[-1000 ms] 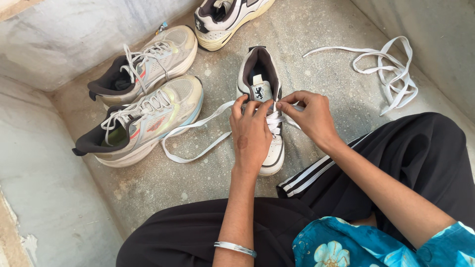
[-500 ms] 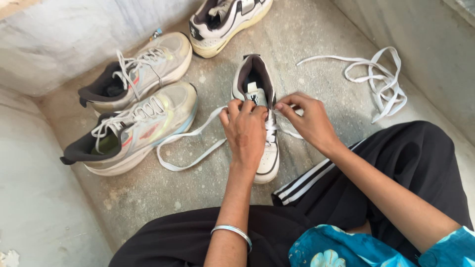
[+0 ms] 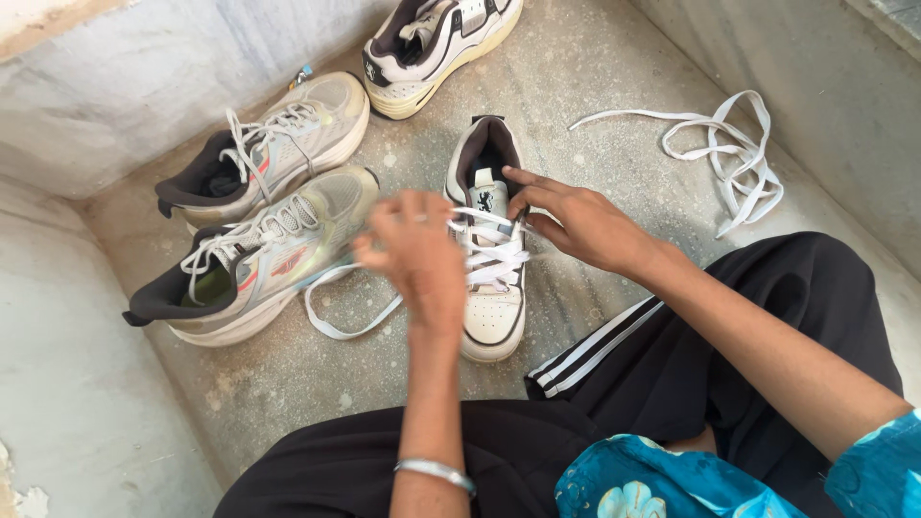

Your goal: The person sits on the floor and threads a white shoelace through the eyelets of a white sneaker. They pull the laces through each eyelet in sequence and adjust the tension, but do not tie a final knot.

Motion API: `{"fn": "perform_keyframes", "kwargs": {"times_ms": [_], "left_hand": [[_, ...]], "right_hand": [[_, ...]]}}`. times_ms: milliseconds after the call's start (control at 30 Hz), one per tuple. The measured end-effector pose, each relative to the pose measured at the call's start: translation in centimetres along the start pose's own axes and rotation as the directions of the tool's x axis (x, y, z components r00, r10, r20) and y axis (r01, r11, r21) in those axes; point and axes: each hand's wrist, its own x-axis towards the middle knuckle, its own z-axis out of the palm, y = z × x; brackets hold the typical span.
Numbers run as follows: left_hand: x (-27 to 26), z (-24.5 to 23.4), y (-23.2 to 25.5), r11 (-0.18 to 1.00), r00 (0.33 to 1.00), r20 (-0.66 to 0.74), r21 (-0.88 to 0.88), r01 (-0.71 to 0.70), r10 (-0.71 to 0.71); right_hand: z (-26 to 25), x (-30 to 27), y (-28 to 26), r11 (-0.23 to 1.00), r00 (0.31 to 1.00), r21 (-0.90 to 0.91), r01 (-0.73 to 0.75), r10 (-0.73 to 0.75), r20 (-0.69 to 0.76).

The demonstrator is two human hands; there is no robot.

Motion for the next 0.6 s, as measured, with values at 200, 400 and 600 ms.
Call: {"fn": "perform_keyframes", "kwargs": {"times_ms": [200,400,600], "left_hand": [[1.8,-6.8,-4.1,0.965,0.932,-0.252,-0.042,0.259,-0.261],[1.8,-6.7,-1.9,0.970,0.919,-0.313,-0.078,0.229,-0.242],[-0.3,-3.6,2.0,0.951,0.975,-0.158,-0.290,0.106,-0.157]], "right_hand": [[0.2,-0.3,0.8,0.997,0.998,0.035,-0.063,0.062,0.018],[0.7,1.1,1.9,0.992,0.998,-0.109,0.058,-0.058,0.006],[1.1,1.9,1.7,0.977,0.998,-0.203,0.058,-0.058,0.004]]}}
